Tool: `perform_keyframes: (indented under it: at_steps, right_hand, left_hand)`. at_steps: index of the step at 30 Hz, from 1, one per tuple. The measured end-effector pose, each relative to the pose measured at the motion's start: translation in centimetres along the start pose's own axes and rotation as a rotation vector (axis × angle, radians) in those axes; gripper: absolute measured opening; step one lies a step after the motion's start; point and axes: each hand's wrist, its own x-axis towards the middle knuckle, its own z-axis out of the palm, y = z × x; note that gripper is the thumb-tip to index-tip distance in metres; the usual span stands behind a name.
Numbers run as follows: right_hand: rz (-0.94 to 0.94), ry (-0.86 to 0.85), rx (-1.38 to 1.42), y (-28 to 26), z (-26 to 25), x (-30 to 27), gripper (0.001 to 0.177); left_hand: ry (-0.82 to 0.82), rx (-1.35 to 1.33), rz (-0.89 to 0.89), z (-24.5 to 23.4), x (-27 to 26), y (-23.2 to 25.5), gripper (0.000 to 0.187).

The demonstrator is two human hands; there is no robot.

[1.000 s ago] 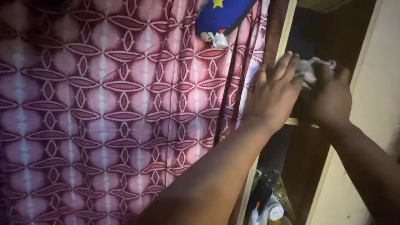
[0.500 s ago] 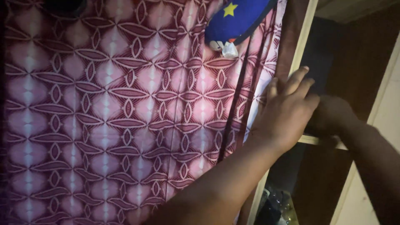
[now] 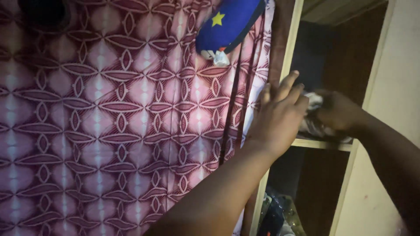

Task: The person opens a dresser drawer, removes a cloth, and places it on the dresser. They then take several bottles and tubes from the upper shelves, wipe each with the cloth, and return them to the shelves. The person closes the drawer and continues wiping and restocking items on the dresser and shelves.

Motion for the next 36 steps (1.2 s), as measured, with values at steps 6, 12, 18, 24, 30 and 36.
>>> perform_keyframes:
  at_steps: [6,12,18,24,30,36]
  right_hand:
    - [0.111,0.334,-0.098,-7.5,-2.5,-5.9,0.066]
    - [-0.193,0.619,-0.399,-7.3,-3.6,-7.6,0.076]
    - [-0.221,0.593,-0.356,-5.3,-3.7,-6.8,0.071]
    - [-0.173,0.542,-0.287,-6.1,-3.8,-7.1,0.066]
    - [-0.21,0.564,-0.29,-6.5,-3.2,-7.4,0.066]
    - [-0.166,0.617,-0.412,-6.8,-2.3,-7.0,0.079]
  left_hand:
    - [-0.024,0.2,0.02,-0.8,-0.1,1.1,0.023]
    - [-0.454,0.425,0.143,2.9,1.6,1.7,0.022]
    - [-0.835,-0.049,-0.159,14.0,4.3,-0.7,0.024]
    - [-0.872,-0.169,-0.323,19.8,2.4,-2.4,0.028]
    - [-0.843,-0.163,-0.392,19.7,2.8,-2.1,0.031]
    - [-0.938,0.031,-0.445,15.8,4.3,-0.7,0.036]
